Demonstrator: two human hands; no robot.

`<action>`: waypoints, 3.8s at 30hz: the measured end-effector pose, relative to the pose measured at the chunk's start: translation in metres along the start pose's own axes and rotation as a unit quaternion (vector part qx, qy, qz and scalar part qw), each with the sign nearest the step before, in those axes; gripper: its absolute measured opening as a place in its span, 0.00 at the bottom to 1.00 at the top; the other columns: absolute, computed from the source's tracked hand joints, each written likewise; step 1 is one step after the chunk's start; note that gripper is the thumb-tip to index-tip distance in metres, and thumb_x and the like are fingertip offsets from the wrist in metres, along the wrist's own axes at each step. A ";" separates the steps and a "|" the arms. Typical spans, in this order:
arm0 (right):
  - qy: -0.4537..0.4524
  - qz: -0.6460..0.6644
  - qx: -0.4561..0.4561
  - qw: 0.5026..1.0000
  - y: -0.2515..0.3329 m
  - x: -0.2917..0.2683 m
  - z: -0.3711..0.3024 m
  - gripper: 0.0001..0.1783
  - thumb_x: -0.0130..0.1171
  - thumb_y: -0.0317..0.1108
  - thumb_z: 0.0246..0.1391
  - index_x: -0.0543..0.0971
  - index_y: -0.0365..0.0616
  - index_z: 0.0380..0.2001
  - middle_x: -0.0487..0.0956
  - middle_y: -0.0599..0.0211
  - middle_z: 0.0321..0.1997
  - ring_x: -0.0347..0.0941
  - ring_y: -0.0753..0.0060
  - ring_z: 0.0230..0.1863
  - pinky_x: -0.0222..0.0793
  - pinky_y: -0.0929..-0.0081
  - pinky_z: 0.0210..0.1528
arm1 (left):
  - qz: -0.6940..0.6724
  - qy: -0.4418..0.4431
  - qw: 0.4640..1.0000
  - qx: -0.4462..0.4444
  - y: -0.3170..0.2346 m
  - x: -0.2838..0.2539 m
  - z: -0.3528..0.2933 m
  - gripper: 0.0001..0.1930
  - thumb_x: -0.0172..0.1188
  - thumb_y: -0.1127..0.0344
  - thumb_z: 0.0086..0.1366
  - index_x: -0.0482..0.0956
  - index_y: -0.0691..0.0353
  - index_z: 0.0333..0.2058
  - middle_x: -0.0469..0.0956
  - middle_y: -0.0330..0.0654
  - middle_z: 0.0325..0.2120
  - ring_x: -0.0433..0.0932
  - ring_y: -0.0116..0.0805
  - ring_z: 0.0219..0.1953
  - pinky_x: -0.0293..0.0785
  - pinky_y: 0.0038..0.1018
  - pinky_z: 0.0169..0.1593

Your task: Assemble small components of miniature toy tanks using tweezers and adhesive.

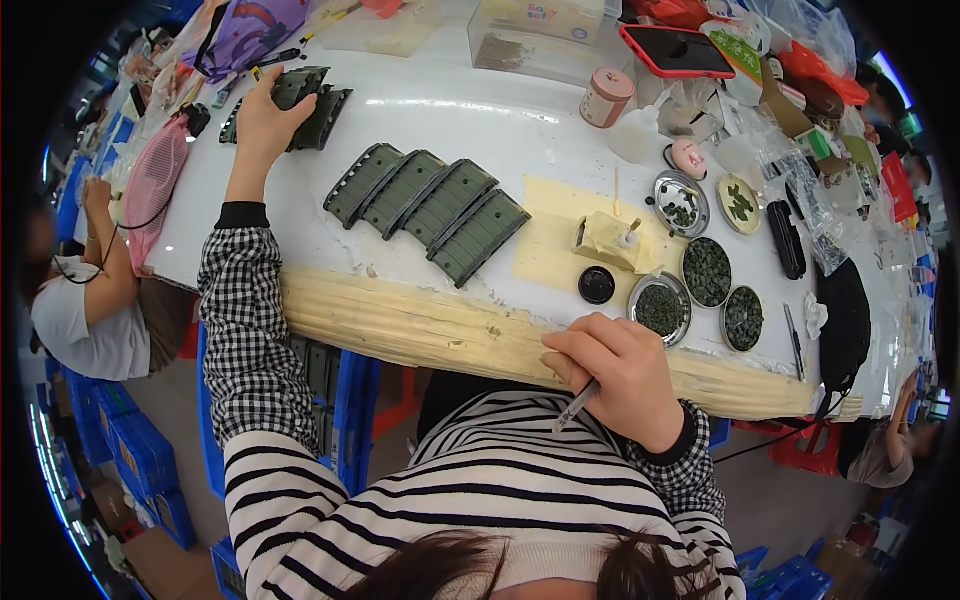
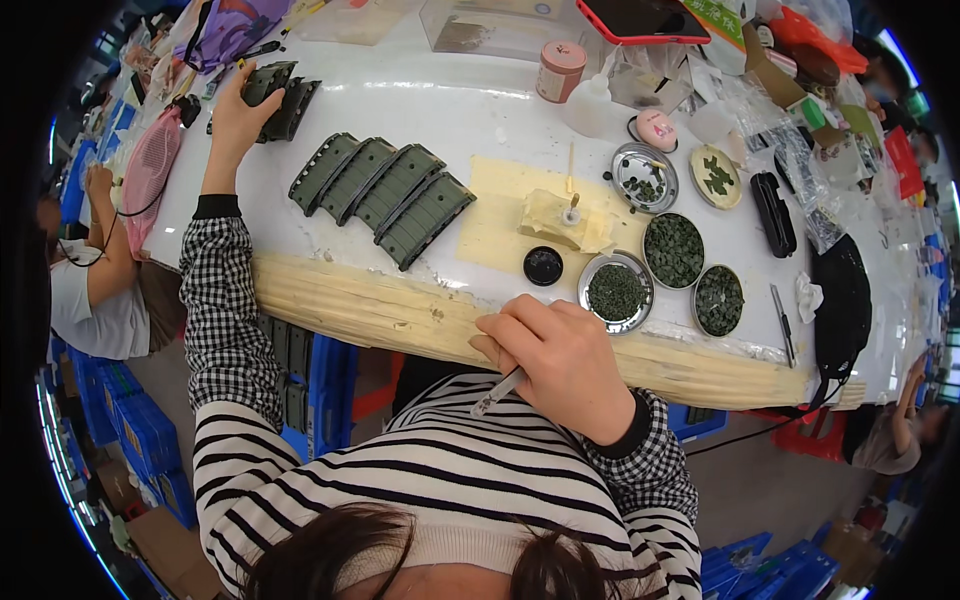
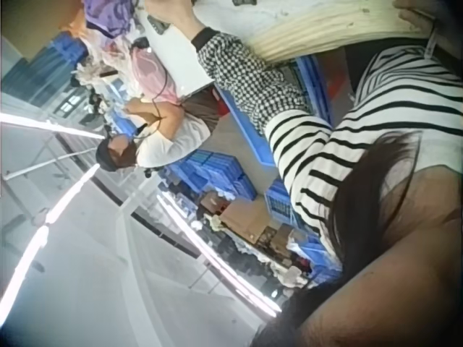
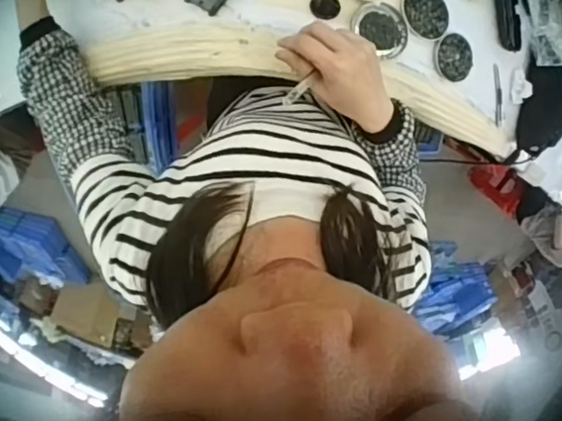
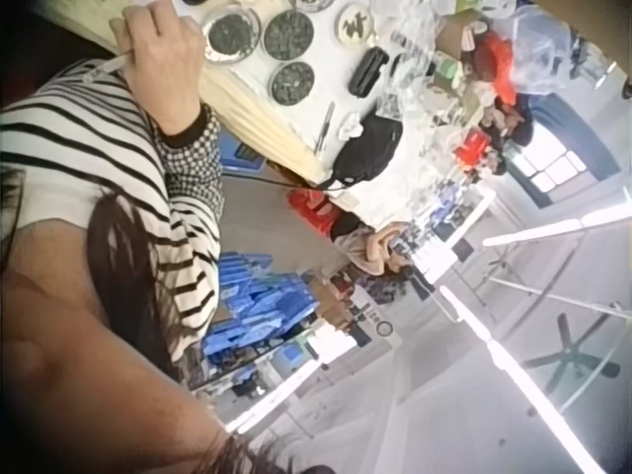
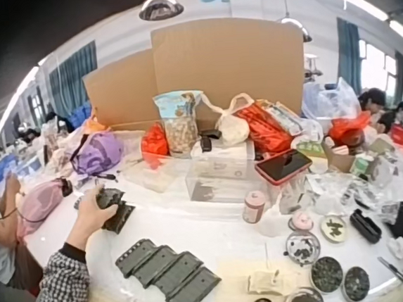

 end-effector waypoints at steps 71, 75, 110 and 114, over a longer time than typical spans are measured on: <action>-0.191 0.099 0.236 0.948 -0.073 -0.081 -0.068 0.51 0.17 0.69 0.61 0.78 0.33 0.29 0.73 0.64 0.22 0.68 0.76 0.24 0.61 0.78 0.28 | -0.809 0.200 0.460 -0.307 -0.251 0.033 -0.248 0.18 0.48 0.68 0.71 0.64 0.66 0.56 0.74 0.52 0.49 0.73 0.48 0.55 0.73 0.43 0.57; -0.216 0.081 0.246 0.941 -0.083 -0.082 -0.066 0.19 0.54 0.42 0.60 0.80 0.33 0.36 0.78 0.61 0.26 0.71 0.76 0.26 0.66 0.80 0.30 | -0.795 0.230 0.469 -0.309 -0.256 0.034 -0.250 0.19 0.51 0.71 0.69 0.64 0.65 0.57 0.74 0.51 0.49 0.75 0.46 0.54 0.74 0.41 0.56; -0.158 0.171 0.017 0.972 -0.014 -0.056 -0.018 0.10 0.62 0.28 0.49 0.82 0.39 0.37 0.79 0.64 0.29 0.72 0.63 0.30 0.68 0.71 0.35 | -0.701 0.335 0.603 -0.182 -0.284 0.042 -0.242 0.13 0.44 0.62 0.74 0.72 0.65 0.39 0.75 0.36 0.35 0.72 0.22 0.42 0.67 0.19 0.49; -0.129 0.182 -0.006 0.975 -0.009 -0.045 -0.010 0.12 0.64 0.31 0.48 0.82 0.39 0.37 0.79 0.62 0.30 0.73 0.62 0.30 0.70 0.70 0.37 | -0.716 0.344 0.570 -0.213 -0.285 0.044 -0.246 0.14 0.44 0.60 0.74 0.71 0.64 0.36 0.71 0.32 0.30 0.67 0.17 0.36 0.65 0.16 0.43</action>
Point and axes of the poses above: each hand's wrist, its own z-axis towards the middle knuckle, its own x-axis out of the palm, y = z × x, the point moved 8 cm from there along z, towards the middle knuckle
